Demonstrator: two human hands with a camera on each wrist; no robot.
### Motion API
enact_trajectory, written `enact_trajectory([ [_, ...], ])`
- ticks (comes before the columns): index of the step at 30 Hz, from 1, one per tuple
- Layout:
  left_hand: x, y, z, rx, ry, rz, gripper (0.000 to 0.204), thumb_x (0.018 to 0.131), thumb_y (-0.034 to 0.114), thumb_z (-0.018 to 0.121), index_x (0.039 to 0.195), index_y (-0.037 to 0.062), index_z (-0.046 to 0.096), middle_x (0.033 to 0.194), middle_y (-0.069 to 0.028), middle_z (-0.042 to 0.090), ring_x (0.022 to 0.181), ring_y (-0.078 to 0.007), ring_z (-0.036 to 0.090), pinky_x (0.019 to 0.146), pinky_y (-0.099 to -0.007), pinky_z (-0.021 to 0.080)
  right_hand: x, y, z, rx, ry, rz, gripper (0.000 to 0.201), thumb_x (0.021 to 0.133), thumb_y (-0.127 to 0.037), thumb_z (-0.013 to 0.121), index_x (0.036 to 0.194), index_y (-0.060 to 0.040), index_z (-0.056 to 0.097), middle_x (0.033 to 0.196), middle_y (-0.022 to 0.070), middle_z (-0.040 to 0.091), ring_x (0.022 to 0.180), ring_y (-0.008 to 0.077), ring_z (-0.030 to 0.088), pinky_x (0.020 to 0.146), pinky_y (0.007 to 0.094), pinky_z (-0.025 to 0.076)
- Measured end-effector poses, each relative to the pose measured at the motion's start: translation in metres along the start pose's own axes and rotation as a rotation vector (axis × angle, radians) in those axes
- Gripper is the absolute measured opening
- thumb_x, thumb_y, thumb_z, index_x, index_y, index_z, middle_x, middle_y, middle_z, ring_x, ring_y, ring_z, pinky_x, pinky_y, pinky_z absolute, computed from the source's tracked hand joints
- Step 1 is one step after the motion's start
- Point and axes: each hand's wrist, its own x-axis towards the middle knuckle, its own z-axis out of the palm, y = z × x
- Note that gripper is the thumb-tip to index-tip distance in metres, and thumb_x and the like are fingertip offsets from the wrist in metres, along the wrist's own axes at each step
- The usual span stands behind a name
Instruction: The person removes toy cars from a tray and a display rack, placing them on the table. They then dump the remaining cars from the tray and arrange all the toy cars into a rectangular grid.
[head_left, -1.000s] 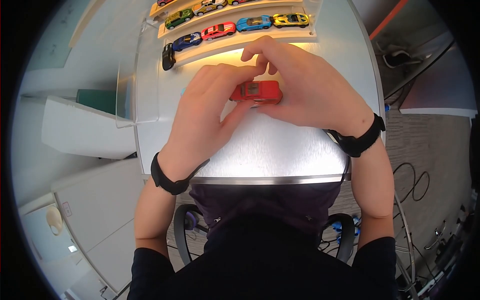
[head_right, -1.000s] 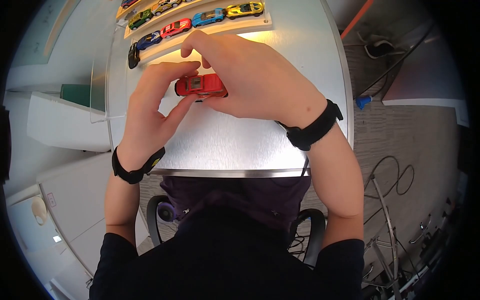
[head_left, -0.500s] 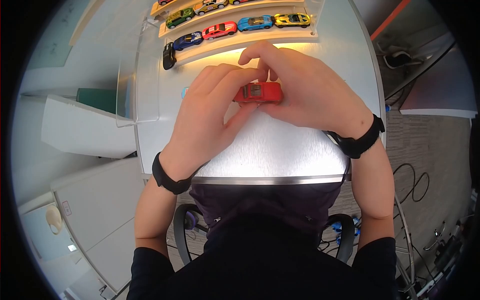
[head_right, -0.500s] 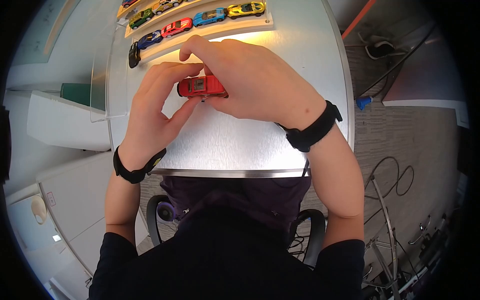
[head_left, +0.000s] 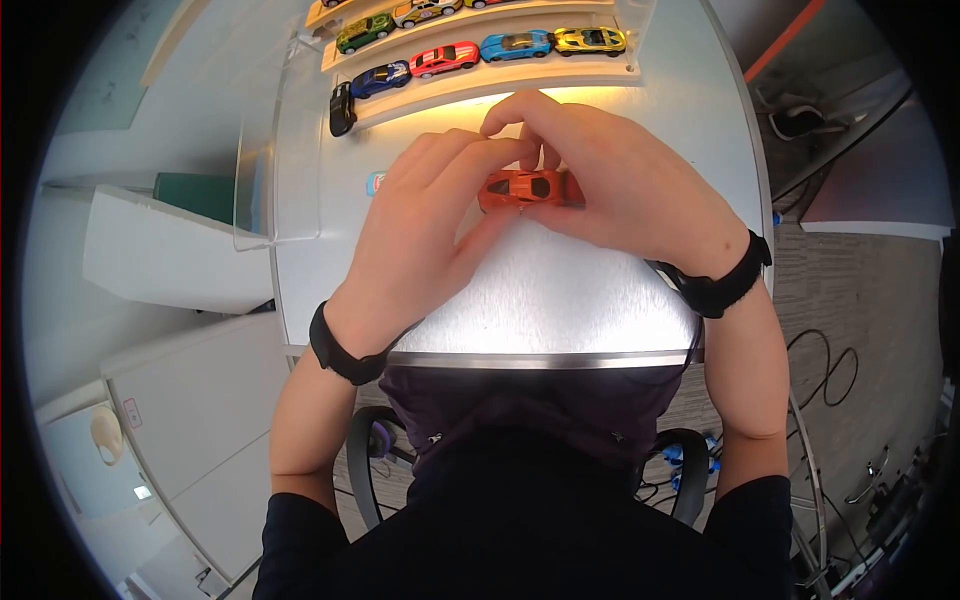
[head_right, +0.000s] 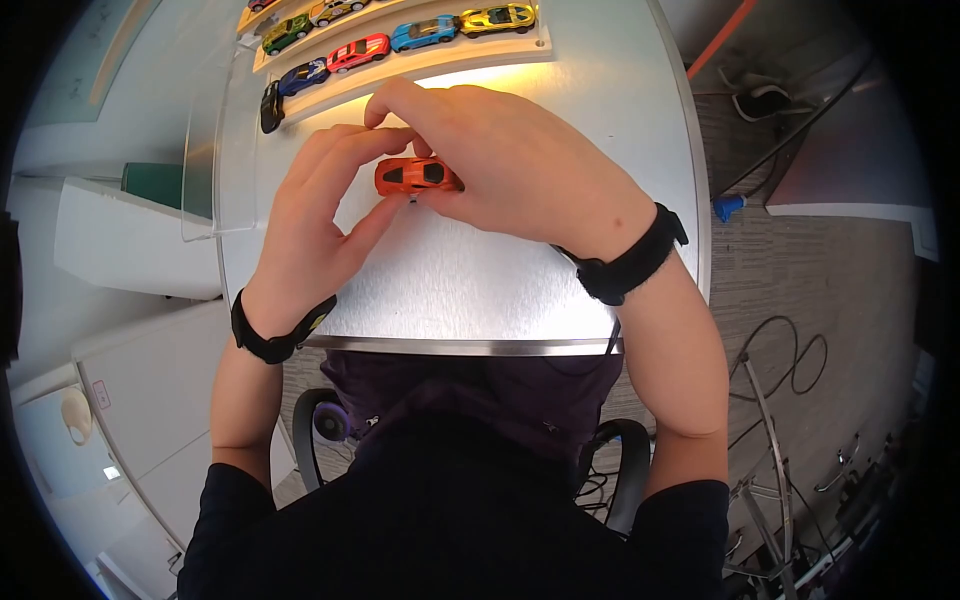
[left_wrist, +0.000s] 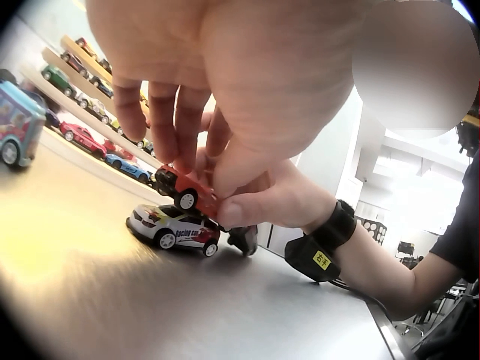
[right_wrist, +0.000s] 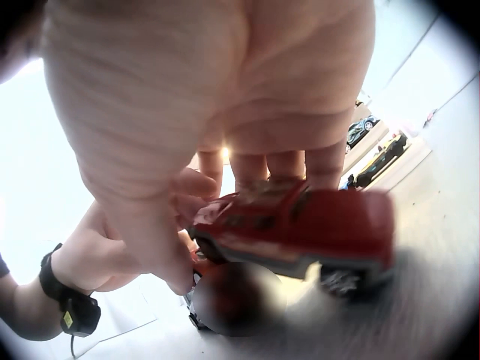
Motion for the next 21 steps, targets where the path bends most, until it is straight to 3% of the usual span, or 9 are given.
enact_trajectory([
  [3,0.001,0.003,0.001,-0.005,-0.020,-0.039,0.053,0.083,-0.003,0.084,0.133,0.0055,0.069,0.126,-0.0123,0.073,0.120,-0.0350,0.067,0.102,-0.0436,0.055,0.002,0.000,0.000,0.010,-0.023,0.018,0.057,0.086,-0.009,0.083,0.136,-0.0097,0.056,0.107,0.0180,0.076,0.099,0.0367,0.076,0.086,0.0439,0.061],
  [6,-0.002,-0.001,0.005,0.007,-0.043,-0.034,0.053,0.083,-0.001,0.085,0.133,0.0055,0.069,0.125,-0.0117,0.073,0.117,-0.0330,0.069,0.100,-0.0433,0.055,-0.001,-0.002,-0.006,0.053,0.004,0.029,0.053,0.086,-0.014,0.085,0.132,-0.0084,0.059,0.105,0.0163,0.074,0.096,0.0348,0.074,0.085,0.0423,0.060],
  [12,-0.009,-0.003,0.000,-0.046,0.104,-0.149,0.048,0.086,0.001,0.084,0.132,0.0047,0.069,0.121,-0.0103,0.074,0.112,-0.0288,0.071,0.094,-0.0416,0.055,-0.026,-0.013,-0.058,-0.229,0.001,0.232,0.049,0.080,-0.021,0.089,0.120,-0.0056,0.063,0.103,0.0171,0.069,0.098,0.0345,0.070,0.085,0.0454,0.057],
  [13,-0.010,-0.003,0.000,-0.042,0.126,-0.130,0.045,0.086,0.002,0.084,0.128,0.0050,0.069,0.117,-0.0108,0.074,0.109,-0.0304,0.071,0.093,-0.0426,0.055,-0.030,-0.019,-0.065,-0.247,-0.027,0.335,0.047,0.080,-0.018,0.089,0.119,-0.0084,0.063,0.102,0.0064,0.062,0.098,0.0211,0.060,0.083,0.0367,0.051],
  [16,-0.004,-0.010,0.000,0.006,0.173,-0.074,0.035,0.086,0.003,0.082,0.118,0.0056,0.069,0.107,-0.0114,0.073,0.101,-0.0334,0.069,0.090,-0.0446,0.055,-0.037,-0.025,-0.078,-0.295,-0.105,0.522,0.047,0.080,-0.023,0.087,0.118,-0.0076,0.063,0.102,0.0169,0.068,0.097,0.0334,0.069,0.084,0.0442,0.056],
  [21,0.001,-0.035,0.008,0.223,0.084,-0.076,0.025,0.084,0.004,0.082,0.103,0.0062,0.066,0.100,-0.0093,0.070,0.099,-0.0331,0.068,0.084,-0.0447,0.054,-0.057,-0.014,-0.086,-0.229,0.035,0.649,0.046,0.086,-0.028,0.087,0.121,-0.0069,0.064,0.103,0.0144,0.069,0.095,0.0293,0.068,0.083,0.0411,0.056],
])
